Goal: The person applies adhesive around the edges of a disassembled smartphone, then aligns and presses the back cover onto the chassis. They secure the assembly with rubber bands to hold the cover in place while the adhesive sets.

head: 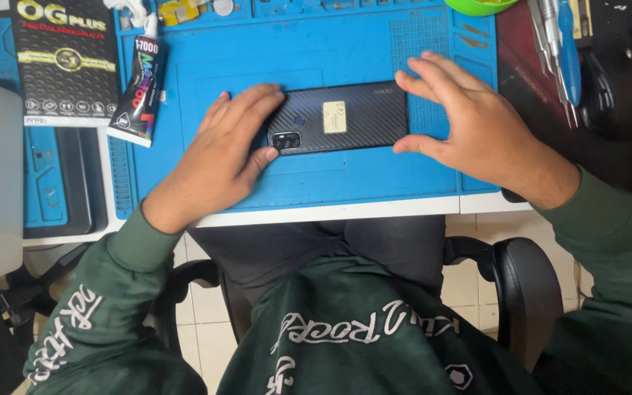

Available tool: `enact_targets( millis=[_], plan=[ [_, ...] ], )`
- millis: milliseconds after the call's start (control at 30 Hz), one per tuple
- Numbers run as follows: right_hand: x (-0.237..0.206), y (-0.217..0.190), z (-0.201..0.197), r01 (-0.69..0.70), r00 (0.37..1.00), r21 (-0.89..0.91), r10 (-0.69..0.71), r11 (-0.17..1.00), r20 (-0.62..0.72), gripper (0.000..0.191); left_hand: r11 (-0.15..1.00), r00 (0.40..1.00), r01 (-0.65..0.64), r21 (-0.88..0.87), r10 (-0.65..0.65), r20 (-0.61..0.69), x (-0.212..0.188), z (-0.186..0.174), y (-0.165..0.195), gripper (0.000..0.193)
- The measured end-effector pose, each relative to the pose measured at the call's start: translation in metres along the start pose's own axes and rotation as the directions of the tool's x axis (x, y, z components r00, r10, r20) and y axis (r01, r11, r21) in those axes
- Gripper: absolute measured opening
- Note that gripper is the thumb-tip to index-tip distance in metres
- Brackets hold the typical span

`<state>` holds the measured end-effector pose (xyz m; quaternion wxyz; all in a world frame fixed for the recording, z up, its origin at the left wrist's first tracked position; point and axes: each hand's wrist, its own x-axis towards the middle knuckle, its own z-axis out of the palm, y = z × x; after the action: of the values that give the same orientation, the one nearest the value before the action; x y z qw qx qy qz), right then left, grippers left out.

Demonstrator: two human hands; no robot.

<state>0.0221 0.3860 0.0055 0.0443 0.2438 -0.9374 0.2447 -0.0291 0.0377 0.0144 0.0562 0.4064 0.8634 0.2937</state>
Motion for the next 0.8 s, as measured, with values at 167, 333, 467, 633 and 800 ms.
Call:
enact_targets(
  millis=[167,333,467,633,800],
  plan=[
    [-0.005,-0.01,0.0,-0.011,1.0,-0.112,0.013,0.994,0.019,0.076,0.996,0.998,0.014,0.084,-0.008,-0.069,-0.006,0.007,0.002,0.061],
    [-0.005,-0.016,0.002,0.057,0.998,-0.162,-0.062,0.985,-0.023,0.072,0.977,0.987,0.059,0.203,-0.026,-0.159,-0.012,0.013,0.007,0.065],
    [-0.008,-0.019,0.004,0.05,0.997,-0.172,-0.06,0.984,-0.054,0.067,0.968,0.979,0.077,0.238,-0.028,-0.202,-0.016,0.02,0.009,0.061],
    [-0.012,-0.026,0.007,0.084,0.984,-0.207,-0.114,0.975,-0.139,0.053,0.937,0.965,0.072,0.343,0.022,-0.263,-0.021,0.027,0.015,0.045],
    [-0.012,-0.032,0.003,0.138,0.968,-0.206,-0.177,0.969,-0.18,0.039,0.961,0.924,0.038,0.273,0.07,-0.375,-0.026,0.031,0.022,0.034]
  ],
)
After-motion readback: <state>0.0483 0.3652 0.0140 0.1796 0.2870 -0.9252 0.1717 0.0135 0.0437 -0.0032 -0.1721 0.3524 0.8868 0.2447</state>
